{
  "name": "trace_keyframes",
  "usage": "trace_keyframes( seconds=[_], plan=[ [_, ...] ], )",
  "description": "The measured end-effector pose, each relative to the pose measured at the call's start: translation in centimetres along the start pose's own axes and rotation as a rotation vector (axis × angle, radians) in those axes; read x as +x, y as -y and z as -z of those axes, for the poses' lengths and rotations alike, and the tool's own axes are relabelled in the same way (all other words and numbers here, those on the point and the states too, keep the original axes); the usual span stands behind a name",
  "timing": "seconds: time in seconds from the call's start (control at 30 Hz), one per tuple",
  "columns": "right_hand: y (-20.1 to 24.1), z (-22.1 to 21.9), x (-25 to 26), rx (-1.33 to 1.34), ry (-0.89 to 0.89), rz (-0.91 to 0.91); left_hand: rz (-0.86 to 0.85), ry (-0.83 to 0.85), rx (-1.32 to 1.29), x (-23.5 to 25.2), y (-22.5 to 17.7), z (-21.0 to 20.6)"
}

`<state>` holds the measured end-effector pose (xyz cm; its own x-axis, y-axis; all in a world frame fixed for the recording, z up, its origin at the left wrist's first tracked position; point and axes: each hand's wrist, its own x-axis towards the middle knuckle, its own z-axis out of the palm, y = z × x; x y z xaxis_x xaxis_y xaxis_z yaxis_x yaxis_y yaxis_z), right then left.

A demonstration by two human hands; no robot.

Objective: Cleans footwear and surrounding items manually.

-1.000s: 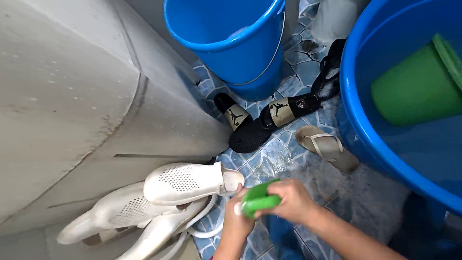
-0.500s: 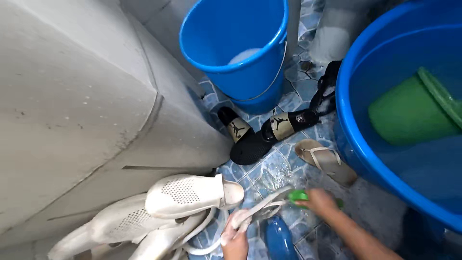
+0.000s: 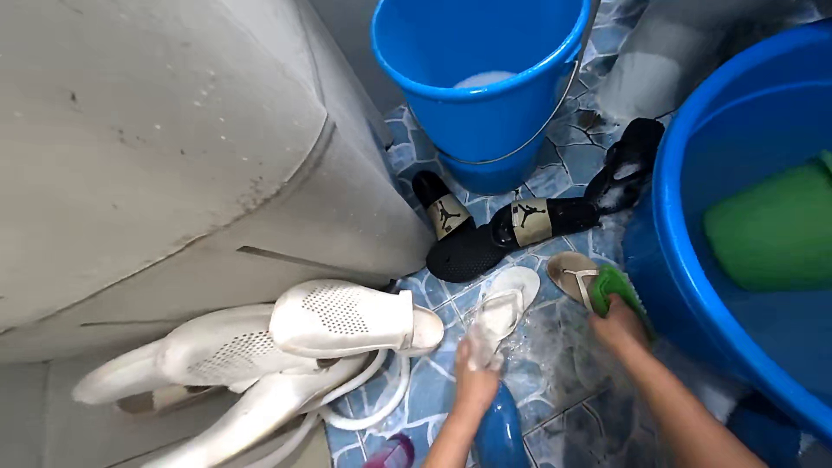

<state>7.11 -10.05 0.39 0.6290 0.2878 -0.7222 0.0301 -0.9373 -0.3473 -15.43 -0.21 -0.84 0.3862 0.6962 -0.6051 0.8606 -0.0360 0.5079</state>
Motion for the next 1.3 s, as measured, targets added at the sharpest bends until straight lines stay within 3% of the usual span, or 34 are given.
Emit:
trace_keyframes(
  seconds=[0.07, 0.17, 0.33, 0.47, 0.57, 0.67, 0.7, 0.8, 0.93, 1.03, 1.13, 1.23, 1.3],
  plan=[
    [-0.4, -0.8, 1.3, 0.006, 0.033, -0.011, -0.241, 0.238, 0.259, 1.3, -0.1, -0.6],
    [-0.4, -2.3, 1.8, -0.025, 0.062, -0.002, -0.250, 0.416, 0.560, 3.9, -0.5, -1.6],
    [0.7, -4.3, 0.4, 0.134, 0.249, 0.054, -0.096, 0.245, 0.521, 7.2, 0.4, -1.0],
    [-0.2, -3.3, -0.5, 0.389, 0.343, 0.032, 0.016, 0.202, 0.442, 5.9, -3.2, 0.8],
    [-0.5, -0.7, -0.4, 0.383, 0.208, -0.006, -0.258, 0.175, 0.326, 5.7, -5.8, 0.0],
    [-0.8, 1.3, 0.2, 0.284, 0.065, -0.010, -0.659, 0.216, 0.321, 8.7, -7.8, -3.0],
    [-0.8, 1.7, 0.3, 0.214, 0.054, 0.002, -0.719, 0.251, 0.347, 10.0, -8.7, -3.9],
    [-1.0, 2.3, 0.4, -0.181, 0.188, 0.083, -0.593, 0.432, 0.474, 12.2, -10.5, -5.4],
    [-3.5, 0.1, -1.7, -0.783, 0.648, 0.362, -0.477, 0.629, 0.528, 9.5, -9.2, -5.1],
    [-5.6, -3.0, -4.8, -0.898, 0.829, 0.523, -0.446, 0.692, 0.455, 8.5, -6.4, -4.9],
    [-4.8, -4.5, -5.0, -0.871, 0.715, 0.525, -0.452, 0.703, 0.405, 8.4, -5.6, -5.2],
    [-2.5, -5.2, -2.0, -0.683, 0.382, 0.249, -0.402, 0.669, 0.399, 8.8, -5.8, -5.3],
    [-5.1, -7.7, -3.9, -0.638, 0.400, 0.190, -0.381, 0.687, 0.457, 8.9, -6.5, -5.0]
  ],
)
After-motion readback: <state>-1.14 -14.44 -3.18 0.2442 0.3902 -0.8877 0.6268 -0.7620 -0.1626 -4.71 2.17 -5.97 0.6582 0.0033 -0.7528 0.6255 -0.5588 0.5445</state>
